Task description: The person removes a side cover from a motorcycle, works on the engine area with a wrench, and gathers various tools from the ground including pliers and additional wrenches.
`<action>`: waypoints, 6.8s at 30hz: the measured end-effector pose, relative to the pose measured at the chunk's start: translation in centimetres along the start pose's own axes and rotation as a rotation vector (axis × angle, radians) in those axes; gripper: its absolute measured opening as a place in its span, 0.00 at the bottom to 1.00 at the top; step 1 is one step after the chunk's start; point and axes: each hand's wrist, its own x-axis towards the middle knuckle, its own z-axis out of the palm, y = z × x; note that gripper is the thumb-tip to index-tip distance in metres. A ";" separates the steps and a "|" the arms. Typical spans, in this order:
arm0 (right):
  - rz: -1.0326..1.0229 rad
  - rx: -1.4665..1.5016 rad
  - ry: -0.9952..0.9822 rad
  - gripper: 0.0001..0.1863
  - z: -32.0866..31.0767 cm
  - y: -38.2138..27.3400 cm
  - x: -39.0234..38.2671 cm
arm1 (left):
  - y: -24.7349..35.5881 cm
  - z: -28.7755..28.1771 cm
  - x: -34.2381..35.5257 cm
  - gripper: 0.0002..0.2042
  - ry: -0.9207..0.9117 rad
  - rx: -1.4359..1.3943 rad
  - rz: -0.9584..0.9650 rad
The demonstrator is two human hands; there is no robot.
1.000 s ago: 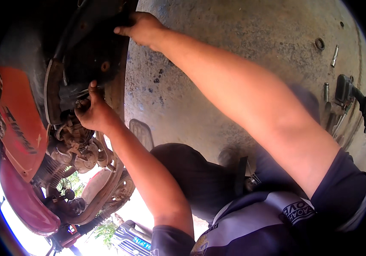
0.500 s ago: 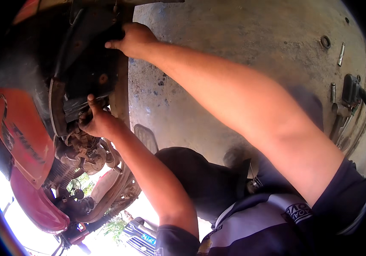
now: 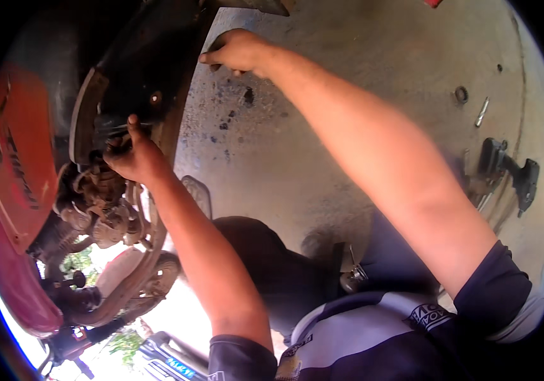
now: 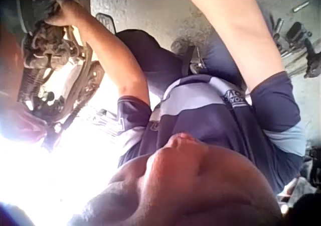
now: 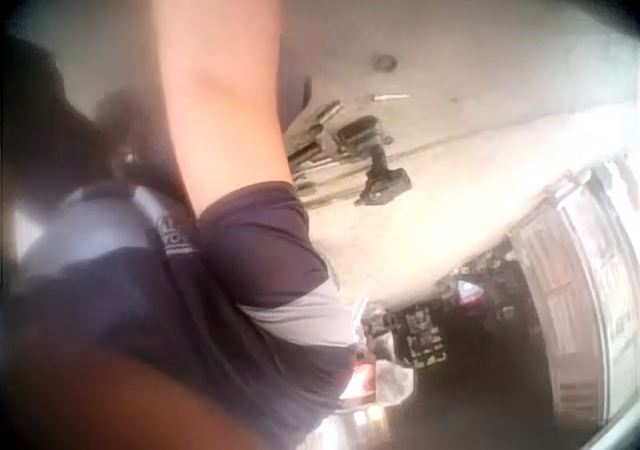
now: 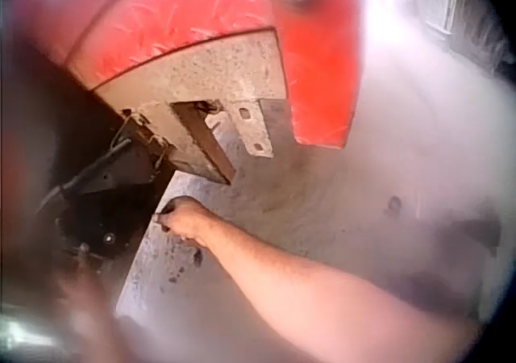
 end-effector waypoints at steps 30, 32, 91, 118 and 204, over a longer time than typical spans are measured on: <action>0.486 -0.464 0.882 0.19 -29.8 18.6 -38.6 | 0.2 -0.2 -0.4 0.28 -0.043 0.186 -0.090; 0.376 -0.928 0.759 0.19 -28.9 19.5 -36.5 | 0.3 -0.3 -0.3 0.29 -0.045 0.208 -0.076; 0.119 0.959 -0.009 0.20 2.5 -5.9 -14.4 | 7.5 -1.8 -1.5 0.16 -0.390 0.294 -0.047; -0.173 0.109 0.134 0.10 -4.4 -5.7 -16.5 | 15.4 2.4 -9.9 0.10 -0.694 -0.563 -0.281; -0.112 0.047 0.215 0.13 9.8 -1.4 -3.3 | 4.2 -2.6 0.6 0.28 -0.304 -0.290 -0.540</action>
